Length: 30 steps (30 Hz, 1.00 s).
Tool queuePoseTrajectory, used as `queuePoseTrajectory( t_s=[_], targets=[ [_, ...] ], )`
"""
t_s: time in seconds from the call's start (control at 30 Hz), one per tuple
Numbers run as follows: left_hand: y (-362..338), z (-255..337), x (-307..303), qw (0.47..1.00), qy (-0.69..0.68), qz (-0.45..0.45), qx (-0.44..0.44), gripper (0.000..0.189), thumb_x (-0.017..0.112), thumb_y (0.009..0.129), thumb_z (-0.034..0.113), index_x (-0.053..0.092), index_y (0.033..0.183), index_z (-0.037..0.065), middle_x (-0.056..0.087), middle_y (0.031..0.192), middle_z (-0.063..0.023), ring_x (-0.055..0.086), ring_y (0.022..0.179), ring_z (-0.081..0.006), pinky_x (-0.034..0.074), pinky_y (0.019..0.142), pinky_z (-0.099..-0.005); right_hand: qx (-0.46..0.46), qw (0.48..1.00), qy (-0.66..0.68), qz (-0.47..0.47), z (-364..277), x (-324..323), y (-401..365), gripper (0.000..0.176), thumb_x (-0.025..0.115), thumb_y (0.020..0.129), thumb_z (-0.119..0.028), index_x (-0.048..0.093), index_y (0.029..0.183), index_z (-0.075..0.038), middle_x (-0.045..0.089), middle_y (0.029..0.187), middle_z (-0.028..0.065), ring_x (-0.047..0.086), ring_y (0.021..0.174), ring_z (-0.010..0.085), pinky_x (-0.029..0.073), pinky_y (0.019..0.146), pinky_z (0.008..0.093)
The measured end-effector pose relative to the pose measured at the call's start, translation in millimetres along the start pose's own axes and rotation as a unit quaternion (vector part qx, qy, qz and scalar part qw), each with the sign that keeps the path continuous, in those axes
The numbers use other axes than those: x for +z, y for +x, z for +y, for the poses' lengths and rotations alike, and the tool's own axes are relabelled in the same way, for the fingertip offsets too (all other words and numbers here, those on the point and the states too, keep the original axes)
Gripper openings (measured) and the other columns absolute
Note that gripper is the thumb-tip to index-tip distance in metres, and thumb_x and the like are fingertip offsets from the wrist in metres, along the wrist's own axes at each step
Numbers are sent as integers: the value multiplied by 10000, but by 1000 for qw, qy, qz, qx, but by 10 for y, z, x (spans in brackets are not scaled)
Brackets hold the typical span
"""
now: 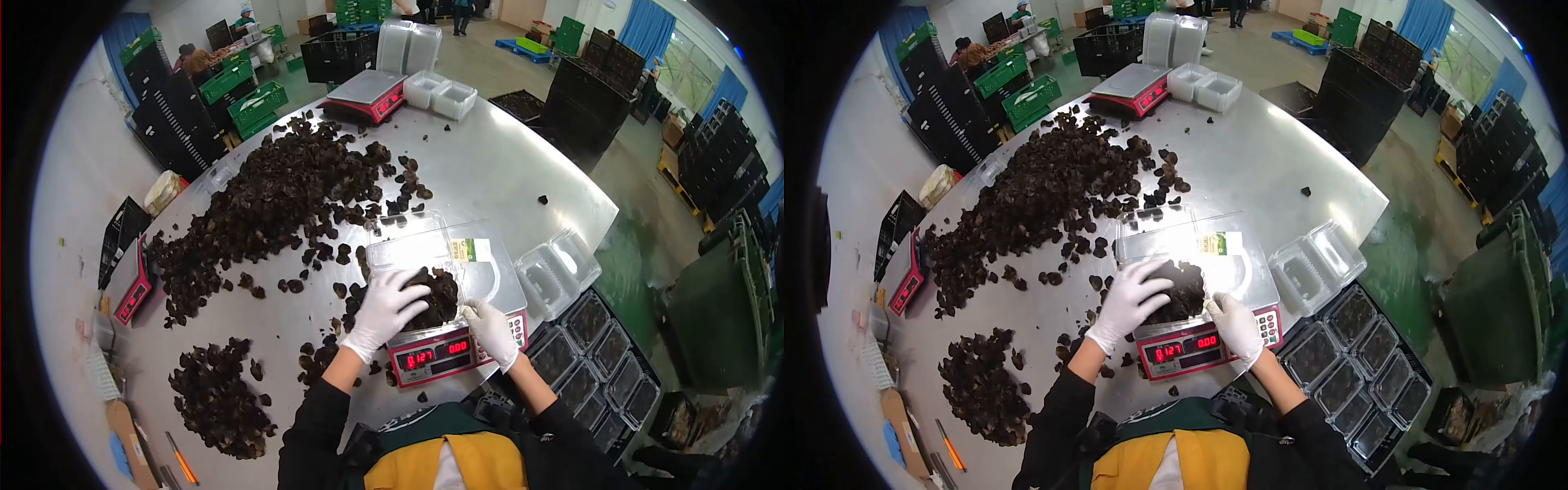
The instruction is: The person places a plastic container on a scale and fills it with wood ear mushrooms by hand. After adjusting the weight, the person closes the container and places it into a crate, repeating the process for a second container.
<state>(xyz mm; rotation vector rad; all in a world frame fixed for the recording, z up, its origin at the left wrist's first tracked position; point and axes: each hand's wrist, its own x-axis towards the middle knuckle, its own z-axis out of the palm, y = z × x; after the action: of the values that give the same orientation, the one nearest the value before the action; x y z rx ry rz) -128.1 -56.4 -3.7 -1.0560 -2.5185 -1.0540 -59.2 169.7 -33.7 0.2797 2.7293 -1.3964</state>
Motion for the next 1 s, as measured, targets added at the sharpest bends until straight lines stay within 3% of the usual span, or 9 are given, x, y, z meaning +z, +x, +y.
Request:
queuePoseTrajectory(
  t_s=[0.07, 0.17, 0.3, 0.37, 0.43, 0.5, 0.57, 0.87, 1.0],
  targets=[
    [-34, -27, 113, 996, 55, -68, 20, 359, 707, 811, 325, 688, 1141, 186, 465, 1423, -125, 376, 1344, -348, 288, 1100, -448, -16, 1000, -19, 9, 111, 2, -16, 393, 553, 949, -287, 611, 1151, 45, 652, 1053, 262, 636, 1011, 377, 488, 888, 398],
    [-66, -59, -6, 997, -65, 28, -38, 402, 706, 820, 311, 672, 1202, 192, 492, 1387, -168, 421, 1282, -386, 299, 1102, -456, 21, 1000, -1, -3, 146, -18, -50, 403, 563, 945, -279, 601, 1176, 48, 642, 1090, 265, 627, 1046, 371, 481, 918, 386],
    [-229, -54, -232, 952, -230, 123, -159, 344, 664, 893, 175, 640, 1221, 74, 561, 1310, -150, 570, 1160, -248, 434, 993, -329, 29, 998, 52, 12, 147, -17, -42, 393, 575, 941, -243, 593, 1186, 64, 639, 1123, 260, 624, 1077, 346, 473, 935, 375],
    [-345, -150, -232, 967, -160, 151, -131, 335, 649, 906, 175, 638, 1223, 67, 576, 1298, -136, 590, 1122, -238, 441, 985, -326, 15, 999, 49, 16, 239, 19, -16, 389, 580, 940, -244, 595, 1176, 65, 644, 1109, 260, 627, 1071, 343, 476, 928, 374],
    [-389, -142, -260, 973, -96, 155, -140, 309, 629, 920, 147, 641, 1216, 58, 580, 1274, -123, 596, 1094, -198, 514, 905, -304, 11, 999, 38, 24, 186, 5, -10, 374, 581, 940, -238, 600, 1165, 61, 649, 1093, 257, 634, 1054, 342, 481, 912, 371],
    [-452, -129, -230, 948, -185, 174, -190, 275, 590, 941, 97, 641, 1206, 44, 577, 1214, -97, 584, 1074, -143, 609, 721, -252, 12, 999, 26, 30, 219, 14, -33, 359, 583, 940, -232, 606, 1154, 56, 655, 1077, 255, 640, 1038, 342, 485, 896, 369],
    [-484, -226, -207, 941, -179, 184, -220, 273, 608, 930, 99, 650, 1194, 42, 594, 1202, -99, 595, 1059, -150, 579, 790, -272, -54, 994, 39, 86, 287, 37, -21, 269, 576, 969, -208, 629, 1119, 9, 578, 663, 20, 522, 513, 68, 435, 496, 240],
    [-847, -714, -128, 946, -14, 162, -281, 267, 626, 866, 79, 655, 1126, 26, 647, 1135, -113, 619, 1054, -260, 481, 922, -326, 58, 982, 155, 92, 245, -103, -123, 292, 506, 1007, -252, 672, 1002, -13, 683, 831, 25, 489, 468, 42, 406, 442, 204],
    [-1042, -931, 15, 941, 126, 26, -314, 622, 719, 791, 356, 521, 1372, 256, 412, 1458, -182, 383, 1321, -400, 358, 1059, -494, 70, 986, 129, 83, 266, -55, -96, 293, 512, 1003, -253, 669, 977, -7, 682, 819, 37, 482, 461, 44, 400, 439, 209]
  ],
)
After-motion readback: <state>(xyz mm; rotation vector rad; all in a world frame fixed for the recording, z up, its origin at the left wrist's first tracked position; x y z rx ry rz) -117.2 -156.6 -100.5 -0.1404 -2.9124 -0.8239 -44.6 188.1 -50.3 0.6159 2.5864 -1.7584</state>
